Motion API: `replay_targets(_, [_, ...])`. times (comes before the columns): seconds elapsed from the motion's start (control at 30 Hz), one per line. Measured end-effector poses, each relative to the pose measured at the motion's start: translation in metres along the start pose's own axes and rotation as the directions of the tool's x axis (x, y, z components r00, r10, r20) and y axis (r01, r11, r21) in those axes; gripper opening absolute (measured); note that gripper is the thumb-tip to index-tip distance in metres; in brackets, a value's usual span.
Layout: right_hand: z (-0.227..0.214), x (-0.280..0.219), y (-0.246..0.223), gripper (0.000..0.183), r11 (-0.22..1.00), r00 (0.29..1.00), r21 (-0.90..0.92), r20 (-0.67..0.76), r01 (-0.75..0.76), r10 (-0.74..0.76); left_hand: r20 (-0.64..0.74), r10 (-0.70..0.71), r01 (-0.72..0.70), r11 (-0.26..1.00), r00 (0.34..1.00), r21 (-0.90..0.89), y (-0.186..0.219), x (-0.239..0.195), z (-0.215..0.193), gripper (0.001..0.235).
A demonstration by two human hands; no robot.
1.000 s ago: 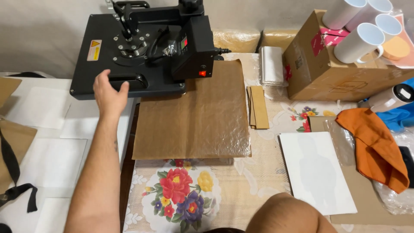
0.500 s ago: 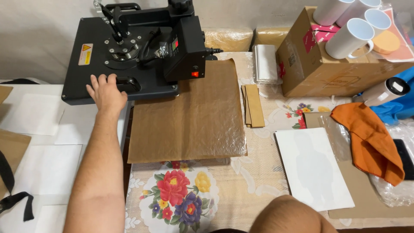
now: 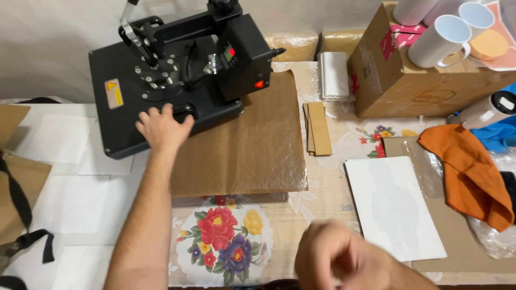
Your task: The person is using a heat press machine to apply heat and pressure to a white rectangular substrate, including positioning the item and a protective teflon sheet.
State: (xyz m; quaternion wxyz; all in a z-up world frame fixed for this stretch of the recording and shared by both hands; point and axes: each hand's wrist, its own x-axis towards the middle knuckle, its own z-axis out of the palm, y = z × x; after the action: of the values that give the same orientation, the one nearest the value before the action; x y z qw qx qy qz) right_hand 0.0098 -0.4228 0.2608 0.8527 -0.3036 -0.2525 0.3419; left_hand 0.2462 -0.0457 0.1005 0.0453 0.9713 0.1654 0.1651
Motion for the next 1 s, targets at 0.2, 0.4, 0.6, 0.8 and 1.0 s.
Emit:
replay_targets(0.2, [-0.063,0.009,-0.004,0.025,0.985,0.983,-0.081,-0.086,0.154,-0.160,0.129,0.053,-0.053,0.999,0.990,-0.001,0.065,-0.056,-0.040,0.075])
replay_targets(0.4, [-0.128,0.074,0.018,0.038,0.700,0.876,-0.700,-0.417,-0.139,-0.243,0.221,0.195,-0.147,0.965,0.956,-0.216,0.132,-0.091,-0.045,0.078])
replay_targets(0.6, [-0.154,0.121,0.031,0.104,0.359,0.824,-0.836,-0.512,-0.415,-0.242,0.455,0.286,-0.001,0.848,0.843,-0.531,0.181,-0.073,-0.029,0.078])
replay_targets(0.8, [-0.226,0.137,0.053,0.100,0.341,0.637,-0.785,-0.619,-0.517,-0.460,0.391,0.508,0.332,0.208,0.767,-0.920,0.156,-0.062,-0.047,0.055])
replay_targets(1.0, [-0.210,0.138,0.047,0.100,0.373,0.634,-0.753,-0.658,-0.542,-0.406,-0.016,-0.008,-0.011,0.446,1.000,-0.895,-0.010,0.026,-0.023,0.012])
